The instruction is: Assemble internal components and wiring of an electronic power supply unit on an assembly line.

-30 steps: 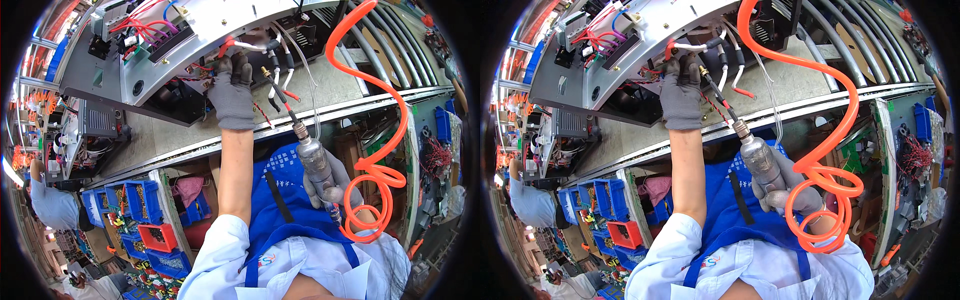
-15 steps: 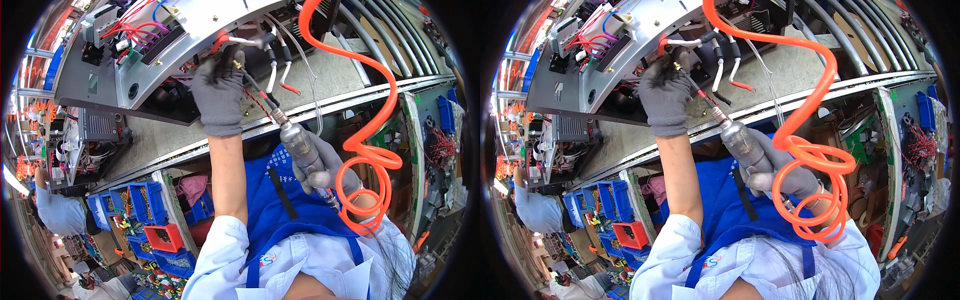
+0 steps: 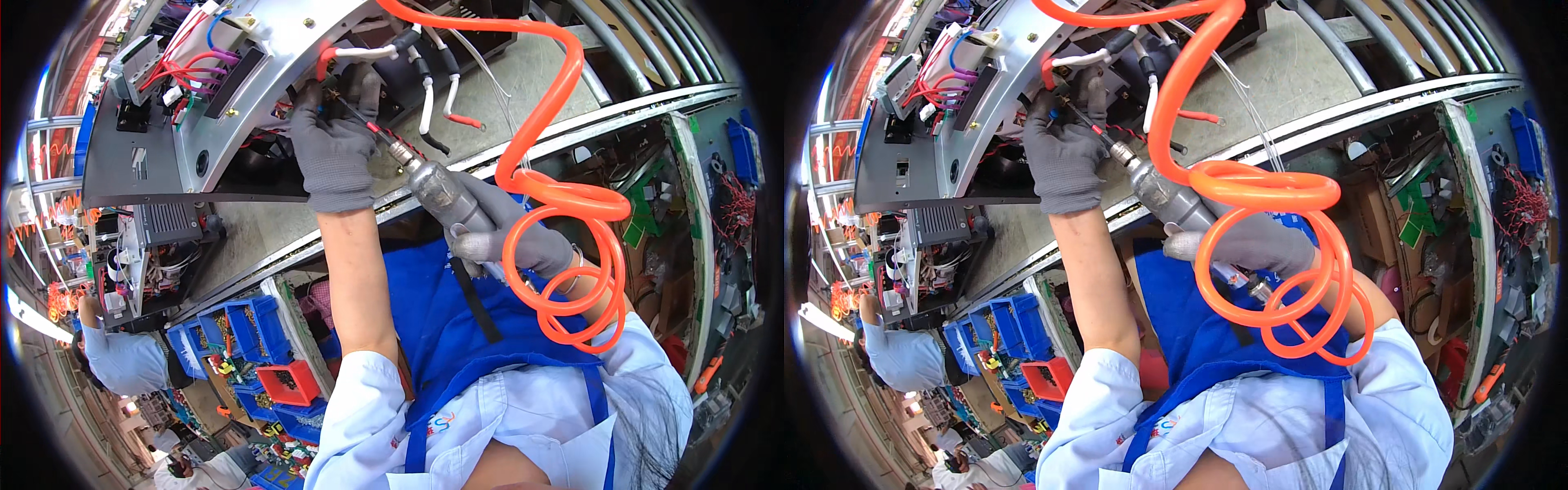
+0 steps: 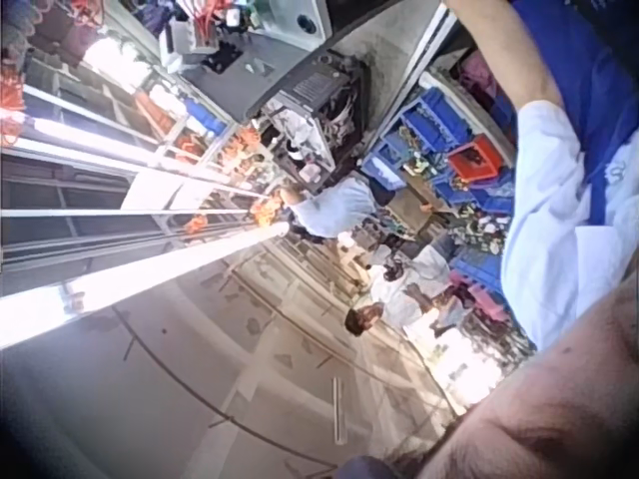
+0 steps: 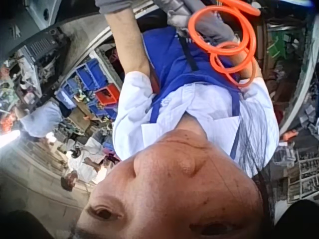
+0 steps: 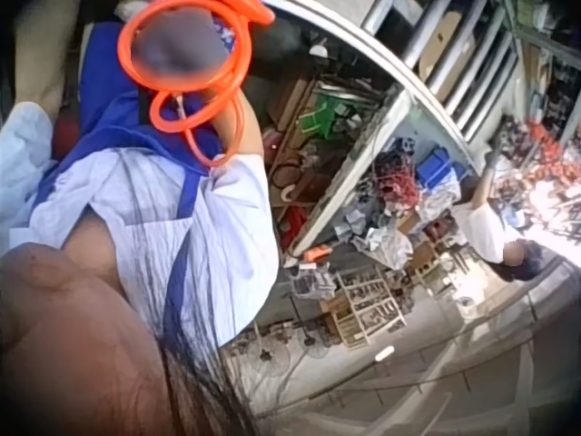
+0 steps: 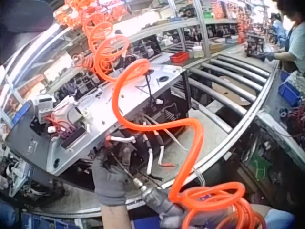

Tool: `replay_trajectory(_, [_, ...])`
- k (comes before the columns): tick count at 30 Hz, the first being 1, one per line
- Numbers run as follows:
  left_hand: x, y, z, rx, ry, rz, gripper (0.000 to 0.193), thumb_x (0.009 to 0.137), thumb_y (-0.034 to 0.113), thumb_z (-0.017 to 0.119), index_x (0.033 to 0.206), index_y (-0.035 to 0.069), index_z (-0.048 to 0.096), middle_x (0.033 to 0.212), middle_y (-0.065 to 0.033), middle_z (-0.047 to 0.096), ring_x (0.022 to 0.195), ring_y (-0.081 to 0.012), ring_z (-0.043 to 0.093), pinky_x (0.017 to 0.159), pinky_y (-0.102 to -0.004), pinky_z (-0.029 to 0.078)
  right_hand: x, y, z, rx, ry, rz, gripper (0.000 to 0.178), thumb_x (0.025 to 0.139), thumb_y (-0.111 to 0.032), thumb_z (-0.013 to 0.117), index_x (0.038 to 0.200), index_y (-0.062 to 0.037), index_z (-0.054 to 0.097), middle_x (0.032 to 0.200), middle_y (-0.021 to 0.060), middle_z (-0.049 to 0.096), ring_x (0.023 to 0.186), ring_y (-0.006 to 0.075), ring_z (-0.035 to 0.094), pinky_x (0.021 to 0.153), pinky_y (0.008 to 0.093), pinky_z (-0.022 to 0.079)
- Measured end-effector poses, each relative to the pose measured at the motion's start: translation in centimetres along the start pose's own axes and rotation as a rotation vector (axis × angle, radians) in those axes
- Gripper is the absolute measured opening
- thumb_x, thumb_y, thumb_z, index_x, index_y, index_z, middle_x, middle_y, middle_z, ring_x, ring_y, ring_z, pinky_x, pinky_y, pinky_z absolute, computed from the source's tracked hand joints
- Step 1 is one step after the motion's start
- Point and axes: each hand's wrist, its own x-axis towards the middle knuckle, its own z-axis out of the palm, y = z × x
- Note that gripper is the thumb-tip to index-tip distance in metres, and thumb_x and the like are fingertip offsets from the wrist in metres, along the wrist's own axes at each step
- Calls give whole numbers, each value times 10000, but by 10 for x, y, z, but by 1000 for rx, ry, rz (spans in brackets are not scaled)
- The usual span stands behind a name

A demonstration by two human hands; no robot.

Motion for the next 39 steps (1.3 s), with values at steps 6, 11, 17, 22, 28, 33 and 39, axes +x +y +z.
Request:
replay_trajectory(6, [1,6,7,1,62,-33,287,891,67,510,1148,-48,566,1181,-256,601,1120,-443,585,895,-576,536,6,21,-8,-212,10,12,436,834,-147,713,1242,-57,587,1001,61,658,849,149,602,762,306,497])
replay_trajectory(11, [3,6,10,33,65,-27,309,876,79,496,1151,-41,571,1167,-252,606,1118,-444,587,879,-596,532,-8,31,-10,-198,8,10,467,826,-152,713,1259,-55,567,982,60,649,824,145,599,737,302,494])
replay_trajectory(17, [2,9,8,47,69,-32,302,889,96,499,1153,-29,579,1176,-245,607,1107,-445,590,880,-596,529,-7,36,-11,-190,-1,-2,513,815,-160,714,1283,-51,536,955,57,636,786,138,593,701,295,490])
replay_trajectory(22, [0,10,10,67,89,-68,287,907,80,493,1158,-32,575,1157,-234,612,1119,-434,578,918,-598,505,18,35,5,-176,-10,-13,552,805,-167,714,1304,-49,510,933,54,625,755,133,588,670,289,487])
replay_trajectory(28, [-4,8,11,91,84,-19,297,901,72,499,1169,-39,565,1139,-223,617,1123,-429,575,922,-579,512,32,37,18,-178,-13,-18,598,793,-176,714,1328,-45,479,905,51,611,718,127,583,634,282,482])
replay_trajectory(33, [-1,9,11,81,87,-35,281,896,63,500,1149,-37,570,1133,-217,616,1127,-421,575,919,-582,517,25,43,-1,-169,-10,-28,638,784,-183,715,1348,-43,453,883,49,600,687,122,578,603,277,479])
replay_trajectory(39, [0,10,4,147,25,-19,279,896,77,524,1150,-36,554,1119,-213,607,1128,-427,573,917,-593,516,42,42,15,-158,-20,-47,685,772,-191,715,1373,-39,422,855,46,587,649,115,572,567,270,475])
